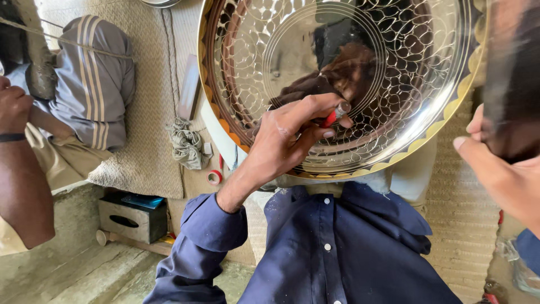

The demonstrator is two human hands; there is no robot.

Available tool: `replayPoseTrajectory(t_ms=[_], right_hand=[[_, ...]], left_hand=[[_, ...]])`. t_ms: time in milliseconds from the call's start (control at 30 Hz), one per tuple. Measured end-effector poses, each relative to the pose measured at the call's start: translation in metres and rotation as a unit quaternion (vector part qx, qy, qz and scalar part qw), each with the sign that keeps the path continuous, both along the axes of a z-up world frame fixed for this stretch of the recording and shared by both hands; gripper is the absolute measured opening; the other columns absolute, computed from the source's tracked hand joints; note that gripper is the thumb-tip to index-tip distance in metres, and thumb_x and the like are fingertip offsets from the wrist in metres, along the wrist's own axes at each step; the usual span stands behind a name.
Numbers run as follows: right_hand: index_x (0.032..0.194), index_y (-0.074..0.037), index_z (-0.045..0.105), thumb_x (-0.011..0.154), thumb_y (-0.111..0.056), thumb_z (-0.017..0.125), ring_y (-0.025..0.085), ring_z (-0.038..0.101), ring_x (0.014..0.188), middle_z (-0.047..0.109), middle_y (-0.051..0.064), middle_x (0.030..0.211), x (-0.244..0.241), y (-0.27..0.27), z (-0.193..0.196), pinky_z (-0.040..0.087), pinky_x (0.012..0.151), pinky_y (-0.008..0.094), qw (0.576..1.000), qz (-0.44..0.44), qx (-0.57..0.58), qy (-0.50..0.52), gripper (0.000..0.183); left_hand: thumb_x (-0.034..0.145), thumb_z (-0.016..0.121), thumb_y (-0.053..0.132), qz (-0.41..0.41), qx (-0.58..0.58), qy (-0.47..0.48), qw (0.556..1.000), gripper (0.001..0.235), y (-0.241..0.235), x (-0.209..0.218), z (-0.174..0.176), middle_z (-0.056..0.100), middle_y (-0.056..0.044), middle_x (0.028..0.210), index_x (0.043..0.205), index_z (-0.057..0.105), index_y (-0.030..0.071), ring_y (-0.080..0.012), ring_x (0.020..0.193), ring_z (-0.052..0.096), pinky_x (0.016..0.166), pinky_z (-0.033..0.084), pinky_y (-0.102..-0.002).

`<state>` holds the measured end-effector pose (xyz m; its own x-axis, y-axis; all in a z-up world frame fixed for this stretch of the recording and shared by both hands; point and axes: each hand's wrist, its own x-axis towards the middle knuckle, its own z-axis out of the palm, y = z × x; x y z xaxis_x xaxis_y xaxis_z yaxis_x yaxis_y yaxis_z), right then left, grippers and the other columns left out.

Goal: The person sits on the floor and uses a hammer and a small red-handled punch to create a textured pattern on a large round metal plate. They repeatedly strike the punch against the plate's surface, gradually forming a decorative design.

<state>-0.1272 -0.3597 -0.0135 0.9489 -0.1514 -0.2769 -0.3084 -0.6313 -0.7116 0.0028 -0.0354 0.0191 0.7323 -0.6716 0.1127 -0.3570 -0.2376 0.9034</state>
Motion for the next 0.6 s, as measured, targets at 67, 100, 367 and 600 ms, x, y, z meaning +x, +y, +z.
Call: replayPoseTrajectory(t_ms=[67, 100, 367, 600], right_hand=[[0.13, 0.0, 0.064, 0.095, 0.002, 0.065, 0.015, 0.055, 0.073, 0.059, 0.007, 0.09, 0.0, -0.007, -0.004, 0.047, 0.069, 0.032, 0.977, 0.127, -0.111, -0.129, 0.036], [0.129, -0.001, 0.063, 0.093, 0.003, 0.065, 0.014, 0.055, 0.074, 0.057, 0.005, 0.09, 0.0, -0.008, -0.009, 0.047, 0.069, 0.03, 0.975, 0.136, -0.108, -0.139, 0.037], [0.103, -0.011, 0.048, 0.097, -0.005, 0.062, 0.004, 0.046, 0.056, 0.046, -0.005, 0.068, -0.005, -0.024, -0.032, 0.04, 0.052, 0.028, 0.99, -0.056, 0.13, 0.003, 0.017], [0.126, -0.002, 0.054, 0.095, 0.001, 0.061, 0.009, 0.045, 0.062, 0.049, 0.001, 0.078, 0.0, -0.016, -0.014, 0.039, 0.056, 0.03, 0.977, 0.162, -0.07, -0.116, 0.032]], left_hand=[[0.097, 0.072, -0.006, -0.002, 0.002, -0.015, 1.0, 0.048, 0.0, 0.002, 0.001, 0.075, -0.002, 0.121, 0.14, 0.055, 0.007, -0.0209, 0.11, 0.075, 0.092, 0.062, -0.031], [0.097, 0.073, -0.005, 0.0, 0.007, -0.022, 1.0, 0.049, 0.0, 0.002, 0.002, 0.075, -0.002, 0.12, 0.14, 0.055, 0.007, -0.0215, 0.111, 0.075, 0.094, 0.061, -0.032], [0.098, 0.068, -0.005, 0.004, 0.001, 0.029, 1.0, 0.045, 0.001, 0.001, 0.002, 0.076, -0.001, 0.117, 0.14, 0.056, 0.008, -0.0215, 0.108, 0.076, 0.094, 0.062, -0.032], [0.096, 0.071, -0.005, -0.003, 0.014, -0.022, 1.0, 0.049, 0.002, 0.004, 0.007, 0.076, -0.003, 0.118, 0.14, 0.055, 0.008, -0.0255, 0.111, 0.074, 0.097, 0.06, -0.035]])
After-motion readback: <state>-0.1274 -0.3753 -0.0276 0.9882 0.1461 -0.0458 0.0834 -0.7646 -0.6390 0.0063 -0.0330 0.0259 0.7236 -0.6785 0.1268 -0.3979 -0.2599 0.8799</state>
